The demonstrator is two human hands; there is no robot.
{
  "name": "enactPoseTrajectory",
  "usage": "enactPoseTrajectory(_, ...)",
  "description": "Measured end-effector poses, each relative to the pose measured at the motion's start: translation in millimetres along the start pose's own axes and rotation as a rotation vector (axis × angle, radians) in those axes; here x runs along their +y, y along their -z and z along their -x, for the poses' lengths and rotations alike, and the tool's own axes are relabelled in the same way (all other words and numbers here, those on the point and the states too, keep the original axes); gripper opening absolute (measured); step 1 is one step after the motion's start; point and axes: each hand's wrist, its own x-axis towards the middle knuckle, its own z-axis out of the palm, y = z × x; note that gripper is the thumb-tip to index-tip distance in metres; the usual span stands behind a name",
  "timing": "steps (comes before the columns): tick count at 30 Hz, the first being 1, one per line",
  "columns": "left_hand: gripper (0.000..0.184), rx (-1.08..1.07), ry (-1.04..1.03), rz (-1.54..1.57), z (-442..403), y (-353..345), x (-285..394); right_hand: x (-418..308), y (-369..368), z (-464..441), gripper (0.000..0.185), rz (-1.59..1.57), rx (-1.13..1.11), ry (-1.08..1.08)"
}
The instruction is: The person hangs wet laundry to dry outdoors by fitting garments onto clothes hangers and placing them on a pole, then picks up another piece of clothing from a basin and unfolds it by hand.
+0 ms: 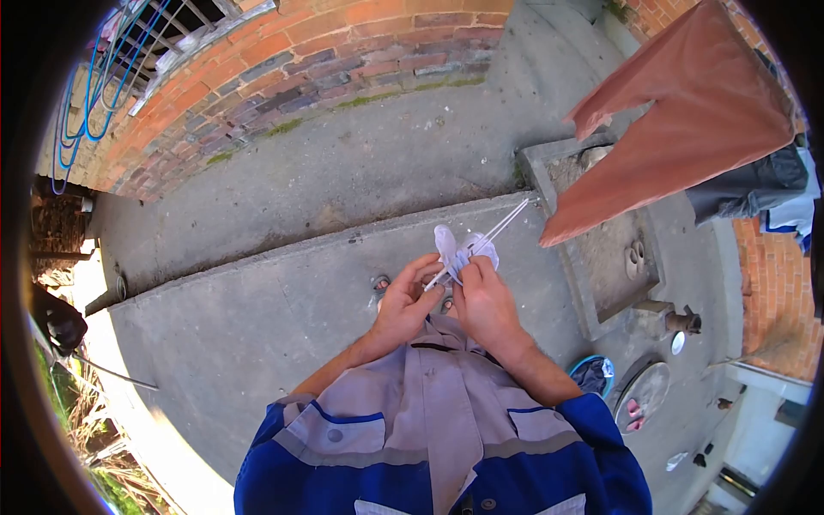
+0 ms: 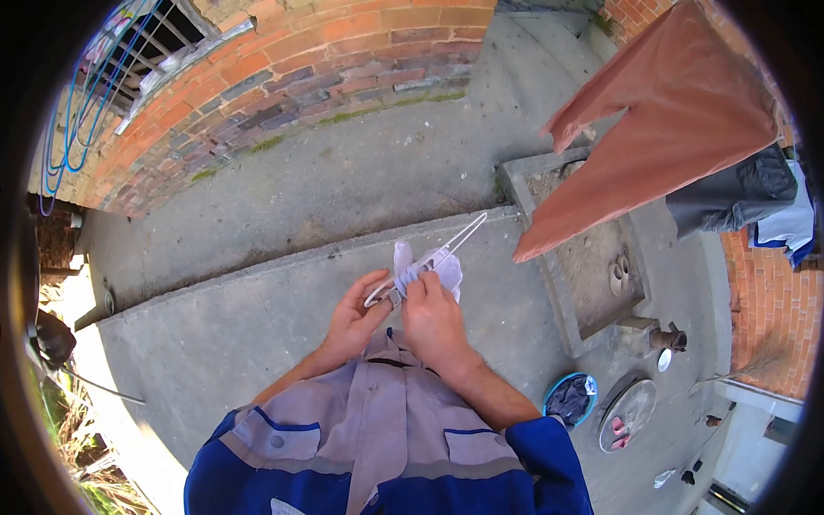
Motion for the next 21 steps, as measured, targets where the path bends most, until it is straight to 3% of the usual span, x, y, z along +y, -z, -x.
enactPoseTrajectory(3, 0.05, 0.023, -0.071, -0.013, -7, -1, -2, -10, 20, -16, 0.019, 0.05, 0.255, 0.27)
enactPoseTrajectory(6, 0.046, 0.001, -0.176, -0.078, -10, -1, -2, -23, 35, -17, 0.015, 0.086, 0.31, 0.225)
enactPoseTrajectory(11, 0.034, 0.063, -0.224, -0.003, -8, -2, -9, -12, 14, -11, 0.008, -0.775, 0.133, -0.059)
enactPoseTrajectory(12, 0.031, 0.058, -0.243, -0.139, -7, 3, -14, -13, 13, -11, 0.006, -0.965, 0.101, -0.135)
enactPoseTrajectory(14, 0.025, 0.046, -0.278, -0.412, -6, 17, -26, -13, 16, -18, 0.006, -1.116, 0.062, -0.187)
enactPoseTrajectory(17, 0.019, 0.135, -0.269, -0.43, -4, 14, -29, -15, 23, -28, 0.005, -1.268, 0.072, -0.3)
enactPoseTrajectory(21, 0.02, 0.057, -0.401, -0.629, -7, 6, 0, -23, 26, -37, 0.005, -1.334, 0.166, -0.334)
